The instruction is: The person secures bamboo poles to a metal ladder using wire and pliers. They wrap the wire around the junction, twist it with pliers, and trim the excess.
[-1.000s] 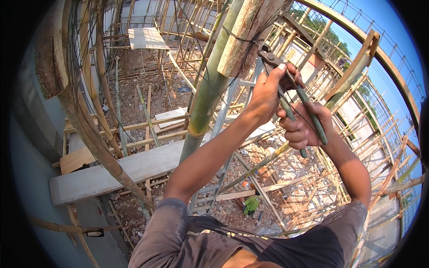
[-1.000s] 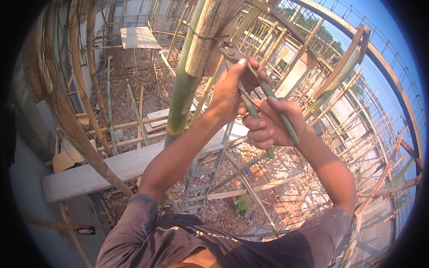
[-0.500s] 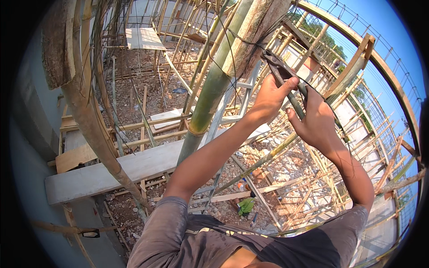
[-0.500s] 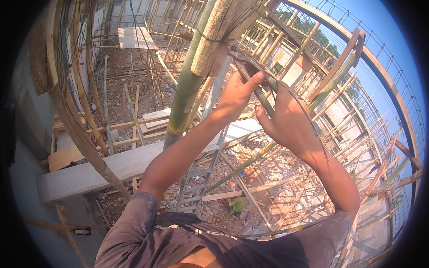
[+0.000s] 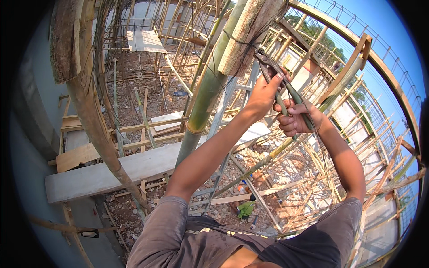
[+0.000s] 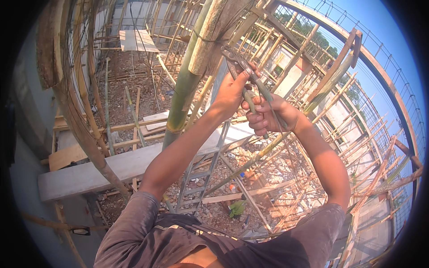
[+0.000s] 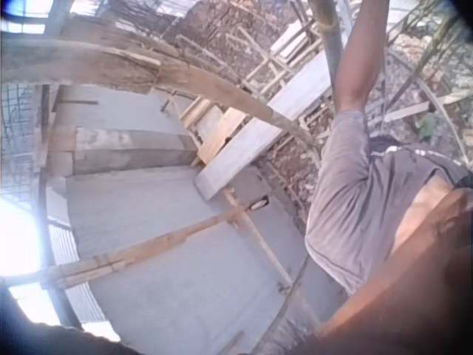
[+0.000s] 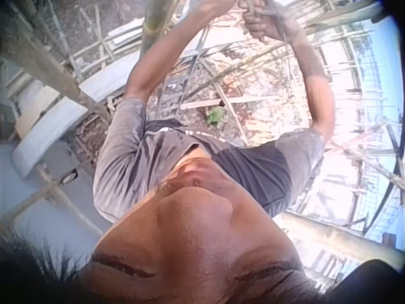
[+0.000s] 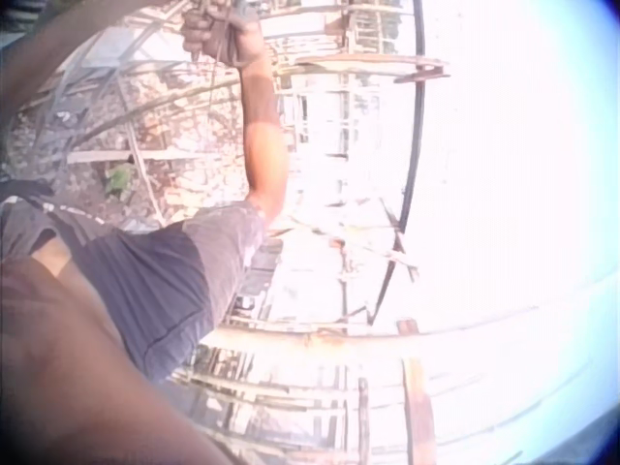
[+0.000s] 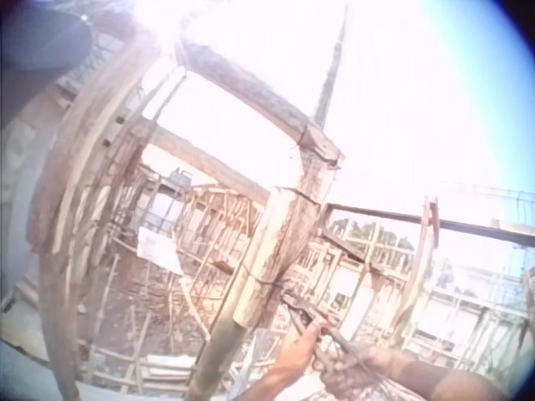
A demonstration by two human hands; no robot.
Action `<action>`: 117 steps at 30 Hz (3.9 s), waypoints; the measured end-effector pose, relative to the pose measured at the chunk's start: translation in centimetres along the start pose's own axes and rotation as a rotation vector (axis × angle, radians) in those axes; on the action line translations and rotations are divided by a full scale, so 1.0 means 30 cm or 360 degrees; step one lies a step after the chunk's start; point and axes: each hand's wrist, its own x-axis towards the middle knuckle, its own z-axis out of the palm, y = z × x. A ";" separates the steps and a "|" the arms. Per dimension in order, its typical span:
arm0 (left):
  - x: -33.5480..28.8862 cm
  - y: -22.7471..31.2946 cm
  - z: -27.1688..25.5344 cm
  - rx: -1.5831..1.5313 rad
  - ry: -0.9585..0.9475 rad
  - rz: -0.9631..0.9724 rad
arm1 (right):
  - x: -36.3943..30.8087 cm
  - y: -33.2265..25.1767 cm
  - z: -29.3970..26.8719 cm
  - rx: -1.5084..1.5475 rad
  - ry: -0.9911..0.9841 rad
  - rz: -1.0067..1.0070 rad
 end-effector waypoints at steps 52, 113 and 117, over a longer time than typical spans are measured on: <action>-0.041 0.056 0.114 -0.0041 0.0338 -0.0037 | -0.044 -0.072 0.228 -0.3090 0.1440 0.0110; -0.199 0.123 -0.013 0.0021 0.0086 -0.0706 | -0.150 0.207 0.140 -0.1759 0.1439 -0.0545; -0.264 0.058 -0.048 0.0588 -0.0079 -0.0737 | -0.197 0.382 0.085 -0.1915 0.1639 -0.0631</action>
